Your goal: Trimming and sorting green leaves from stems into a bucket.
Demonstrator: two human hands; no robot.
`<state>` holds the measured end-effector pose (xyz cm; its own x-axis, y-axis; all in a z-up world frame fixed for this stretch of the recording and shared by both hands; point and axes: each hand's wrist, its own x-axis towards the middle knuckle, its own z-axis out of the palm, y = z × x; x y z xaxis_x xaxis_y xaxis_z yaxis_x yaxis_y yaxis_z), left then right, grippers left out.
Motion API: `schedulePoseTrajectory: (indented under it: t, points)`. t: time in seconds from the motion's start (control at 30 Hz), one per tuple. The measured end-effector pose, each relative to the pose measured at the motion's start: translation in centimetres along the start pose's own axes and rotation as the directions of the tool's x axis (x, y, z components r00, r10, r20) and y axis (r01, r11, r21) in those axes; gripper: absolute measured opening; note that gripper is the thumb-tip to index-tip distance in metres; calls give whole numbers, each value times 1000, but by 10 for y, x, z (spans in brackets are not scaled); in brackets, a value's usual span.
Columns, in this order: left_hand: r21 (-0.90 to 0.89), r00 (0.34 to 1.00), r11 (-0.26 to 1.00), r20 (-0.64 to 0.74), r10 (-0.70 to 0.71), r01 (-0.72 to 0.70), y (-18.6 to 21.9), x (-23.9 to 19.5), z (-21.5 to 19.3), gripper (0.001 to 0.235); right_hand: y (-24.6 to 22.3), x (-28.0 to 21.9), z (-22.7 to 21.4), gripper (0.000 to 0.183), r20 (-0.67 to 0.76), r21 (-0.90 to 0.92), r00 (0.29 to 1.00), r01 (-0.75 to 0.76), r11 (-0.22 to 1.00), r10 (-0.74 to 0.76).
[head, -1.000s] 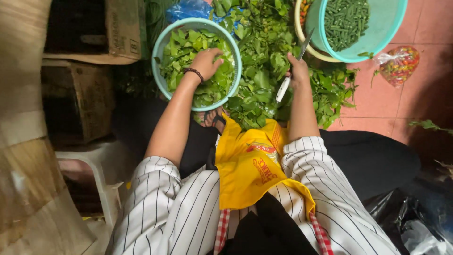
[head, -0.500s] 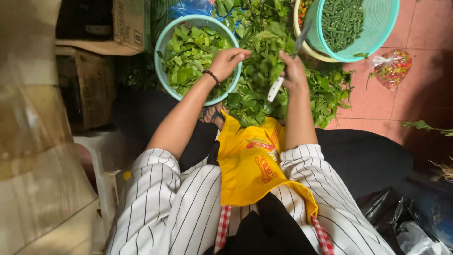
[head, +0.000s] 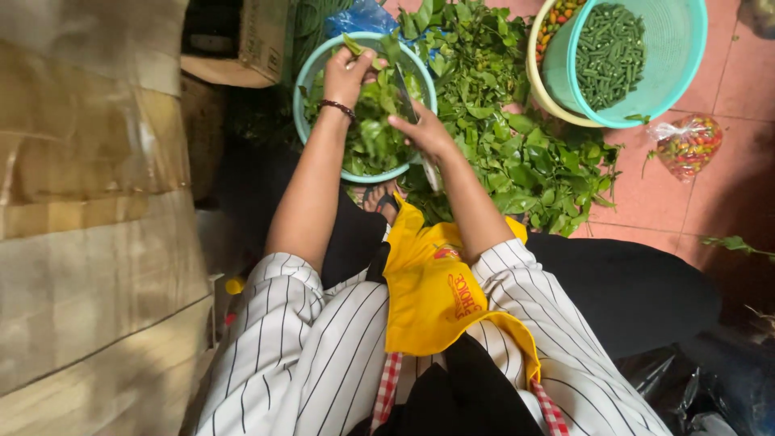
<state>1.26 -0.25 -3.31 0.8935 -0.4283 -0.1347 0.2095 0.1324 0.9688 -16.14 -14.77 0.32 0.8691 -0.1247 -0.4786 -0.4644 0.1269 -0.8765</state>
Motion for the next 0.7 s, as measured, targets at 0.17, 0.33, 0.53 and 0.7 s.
schedulePoseTrajectory:
  t: [0.17, 0.33, 0.53, 0.7]
  points:
    - [-73, 995, 994, 67, -75, 80, 13, -8, -1, 17, 67, 37, -21, 57, -90, -26, 946, 309, 951, -311]
    - [-21, 958, 978, 207, -200, 208, 18, -16, 26, 17, -17, -7, -15, 50, -259, 161, 966, 51, 986, -8]
    - [99, 950, 995, 306, -59, 30, 29, -29, 44, 35, -2, 5, -22, 30, -209, 150, 964, 199, 968, -166]
    - [506, 860, 755, 487, 150, -418, 45, -37, 41, 10, -17, -1, -25, 24, -238, -136, 864, 424, 896, -445]
